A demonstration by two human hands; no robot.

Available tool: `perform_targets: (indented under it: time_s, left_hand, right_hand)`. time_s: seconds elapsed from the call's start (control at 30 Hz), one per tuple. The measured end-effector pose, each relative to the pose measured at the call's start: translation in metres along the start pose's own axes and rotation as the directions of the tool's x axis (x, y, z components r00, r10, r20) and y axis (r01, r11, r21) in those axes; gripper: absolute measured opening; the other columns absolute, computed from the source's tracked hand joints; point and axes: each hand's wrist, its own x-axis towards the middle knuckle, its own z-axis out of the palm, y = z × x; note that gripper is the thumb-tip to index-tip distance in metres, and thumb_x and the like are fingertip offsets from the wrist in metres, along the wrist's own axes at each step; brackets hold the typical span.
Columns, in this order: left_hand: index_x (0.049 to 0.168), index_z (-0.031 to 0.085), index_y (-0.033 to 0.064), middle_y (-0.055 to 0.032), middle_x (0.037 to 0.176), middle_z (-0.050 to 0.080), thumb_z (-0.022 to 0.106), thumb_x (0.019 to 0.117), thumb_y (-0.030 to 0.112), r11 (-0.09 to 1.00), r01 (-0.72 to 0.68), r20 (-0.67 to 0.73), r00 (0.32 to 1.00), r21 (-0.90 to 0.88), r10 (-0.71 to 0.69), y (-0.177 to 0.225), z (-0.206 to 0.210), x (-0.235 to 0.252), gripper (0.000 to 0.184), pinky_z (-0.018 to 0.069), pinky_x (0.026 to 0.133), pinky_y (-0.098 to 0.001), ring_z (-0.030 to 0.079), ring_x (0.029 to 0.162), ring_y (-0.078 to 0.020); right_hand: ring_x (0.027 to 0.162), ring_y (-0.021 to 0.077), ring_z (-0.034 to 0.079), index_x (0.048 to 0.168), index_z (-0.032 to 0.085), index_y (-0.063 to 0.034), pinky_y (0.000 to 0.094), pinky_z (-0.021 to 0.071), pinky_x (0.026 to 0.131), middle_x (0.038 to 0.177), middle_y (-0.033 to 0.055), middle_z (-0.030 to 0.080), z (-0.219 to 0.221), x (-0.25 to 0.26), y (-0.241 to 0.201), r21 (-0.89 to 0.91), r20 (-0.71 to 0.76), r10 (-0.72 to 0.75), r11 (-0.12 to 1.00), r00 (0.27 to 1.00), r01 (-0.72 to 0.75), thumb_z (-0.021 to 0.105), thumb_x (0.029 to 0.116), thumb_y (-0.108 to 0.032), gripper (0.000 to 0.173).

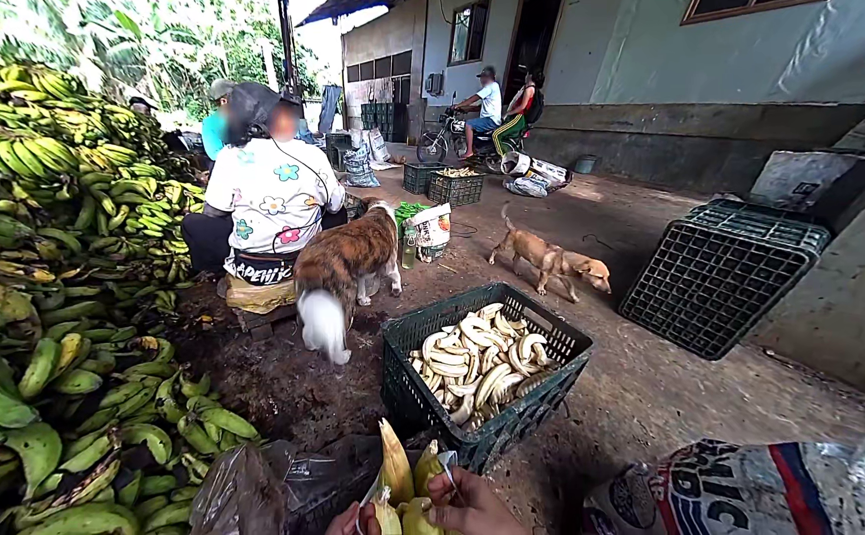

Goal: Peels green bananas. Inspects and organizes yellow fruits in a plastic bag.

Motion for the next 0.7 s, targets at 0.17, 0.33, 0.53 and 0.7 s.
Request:
perform_targets:
  time_s: [0.17,0.33,0.53,0.7]
  left_hand:
    - [0.093,0.049,0.0128,0.0003,0.075,0.06,0.037,0.1078,0.016,1.0,0.011,-0.019,1.0,-0.006,-0.012,0.001,0.0,0.0,0.019,0.0536,0.064,-0.0215,0.06,0.063,-0.0069]
    - [0.093,0.051,0.0107,-0.0007,0.071,0.06,0.035,0.1079,0.016,0.999,0.027,-0.011,1.0,0.018,-0.027,0.002,-0.006,-0.002,0.023,0.054,0.059,-0.0215,0.06,0.059,-0.0079]
    - [0.09,0.051,0.0119,-0.0001,0.069,0.059,0.034,0.1086,0.017,0.998,0.024,0.009,1.0,0.059,-0.025,0.001,-0.013,-0.01,0.026,0.0545,0.06,-0.0225,0.059,0.059,-0.0084]
    - [0.09,0.05,0.0122,0.0002,0.069,0.058,0.033,0.109,0.018,0.996,0.021,0.026,0.999,0.083,-0.023,-0.001,-0.016,-0.013,0.026,0.0542,0.06,-0.0222,0.059,0.058,-0.0081]
  right_hand:
    - [0.086,0.017,0.061,0.127,0.056,0.0068,0.034,0.0526,0.08,0.118,0.0159,0.061,-0.003,0.001,-0.002,-0.162,0.036,0.033,0.986,0.999,-0.027,0.079,0.082,0.001,0.05]
    - [0.087,0.0202,0.064,0.126,0.059,0.005,0.0369,0.0531,0.082,0.119,0.0164,0.064,-0.008,0.003,-0.004,-0.36,-0.005,0.021,0.933,1.0,-0.021,0.071,0.0915,-0.004,0.038]
    - [0.086,0.0243,0.065,0.132,0.056,0.0038,0.0414,0.0539,0.082,0.113,0.0168,0.067,-0.012,-0.002,-0.005,-0.45,0.095,0.027,0.893,0.995,0.019,0.078,0.0893,-0.014,0.051]
    - [0.099,0.0315,0.067,0.133,0.057,0.0018,0.0489,0.0522,0.092,0.114,0.0189,0.068,-0.01,-0.004,-0.007,-0.578,0.116,0.089,0.816,0.989,-0.005,0.072,0.0926,-0.008,0.044]
